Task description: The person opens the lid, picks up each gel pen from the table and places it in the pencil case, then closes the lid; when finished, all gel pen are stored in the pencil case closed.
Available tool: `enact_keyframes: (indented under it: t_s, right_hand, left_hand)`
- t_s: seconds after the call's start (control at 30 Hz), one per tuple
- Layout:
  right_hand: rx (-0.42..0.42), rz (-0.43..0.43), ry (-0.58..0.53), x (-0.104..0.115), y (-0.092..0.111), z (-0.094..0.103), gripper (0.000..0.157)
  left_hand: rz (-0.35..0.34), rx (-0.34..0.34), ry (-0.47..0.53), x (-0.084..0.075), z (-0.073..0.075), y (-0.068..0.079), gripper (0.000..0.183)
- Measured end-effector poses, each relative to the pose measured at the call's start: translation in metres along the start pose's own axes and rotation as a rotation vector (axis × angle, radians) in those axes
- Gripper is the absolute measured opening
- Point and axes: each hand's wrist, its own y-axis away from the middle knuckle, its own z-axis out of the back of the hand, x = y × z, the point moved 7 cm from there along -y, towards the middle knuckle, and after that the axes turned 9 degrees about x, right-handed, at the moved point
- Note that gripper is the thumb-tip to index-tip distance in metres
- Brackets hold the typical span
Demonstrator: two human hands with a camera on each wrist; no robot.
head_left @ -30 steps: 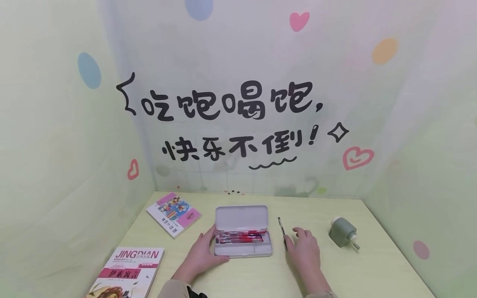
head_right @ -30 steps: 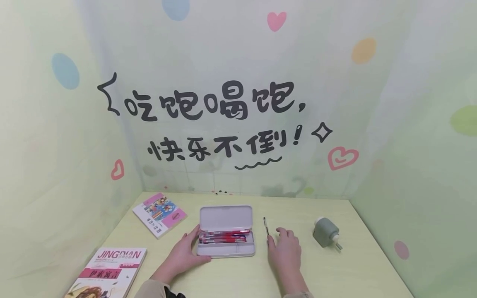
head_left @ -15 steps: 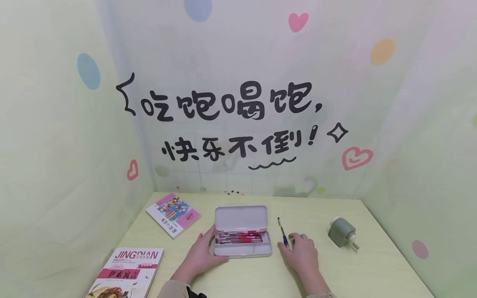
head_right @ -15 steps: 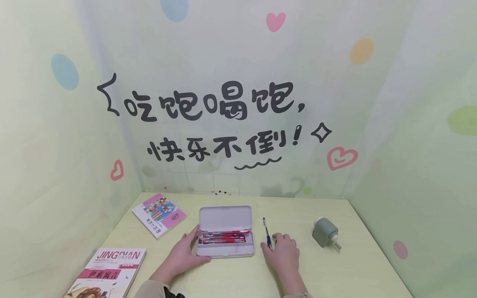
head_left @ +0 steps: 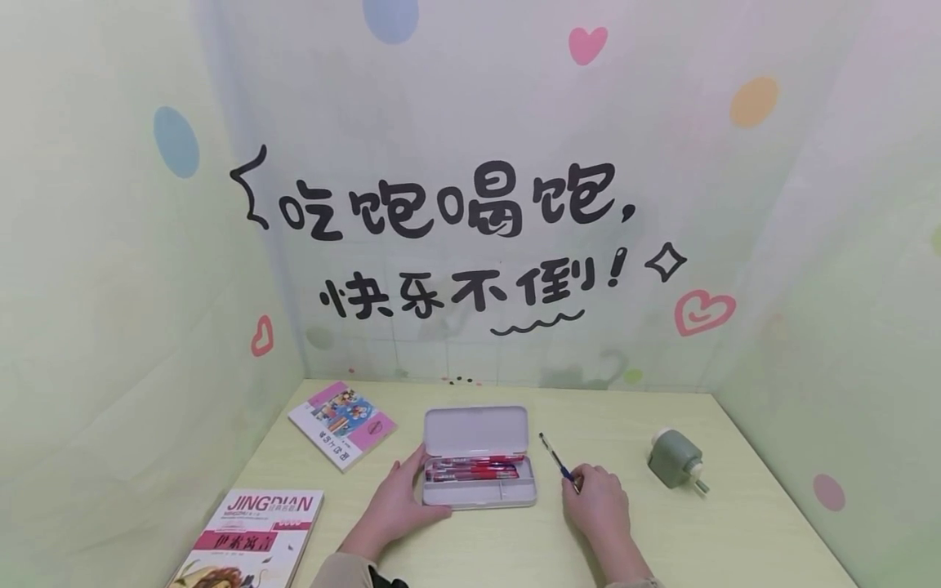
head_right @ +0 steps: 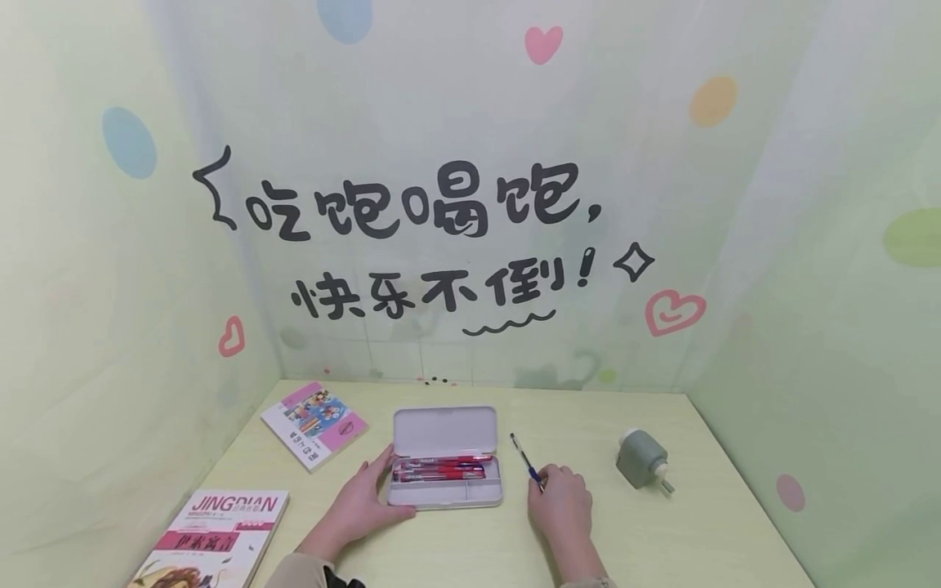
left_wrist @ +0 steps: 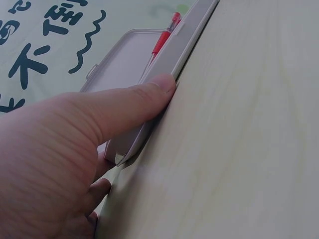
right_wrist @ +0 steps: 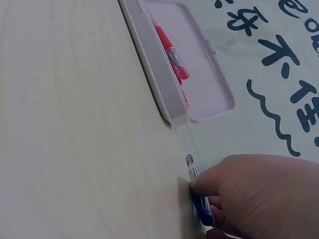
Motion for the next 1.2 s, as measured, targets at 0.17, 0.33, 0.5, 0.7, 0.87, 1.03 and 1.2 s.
enact_keyframes:
  t_s: [0.17,0.33,0.5,0.7,0.87,1.03,1.2]
  right_hand:
    - [0.002,-0.004,-0.005,-0.001,-0.001,0.000,0.020]
    - [-0.002,-0.010,-0.021,-0.001,0.000,0.001,0.021]
    - [-0.037,-0.005,-0.076,0.000,0.001,0.003,0.022]
    - [-0.141,0.079,-0.191,0.013,0.001,0.010,0.016]
    - [-0.174,0.182,-0.219,0.037,0.000,0.010,0.011]
    - [-0.160,0.287,-0.153,0.066,0.002,0.002,0.010]
    - [-0.102,0.351,-0.059,0.091,0.002,-0.011,0.010]
  left_hand:
    - [-0.004,0.002,-0.001,-0.001,0.000,0.000,0.135]
    - [-0.002,0.008,0.009,-0.002,0.000,0.001,0.134]
    - [0.008,0.007,0.014,-0.001,-0.001,0.001,0.134]
    - [0.019,0.007,0.019,-0.001,0.001,0.001,0.133]
    - [0.014,0.006,0.017,-0.002,0.002,0.001,0.134]
    - [0.010,0.008,0.015,-0.002,0.001,0.002,0.133]
    - [0.007,0.008,0.014,-0.003,0.001,0.001,0.133]
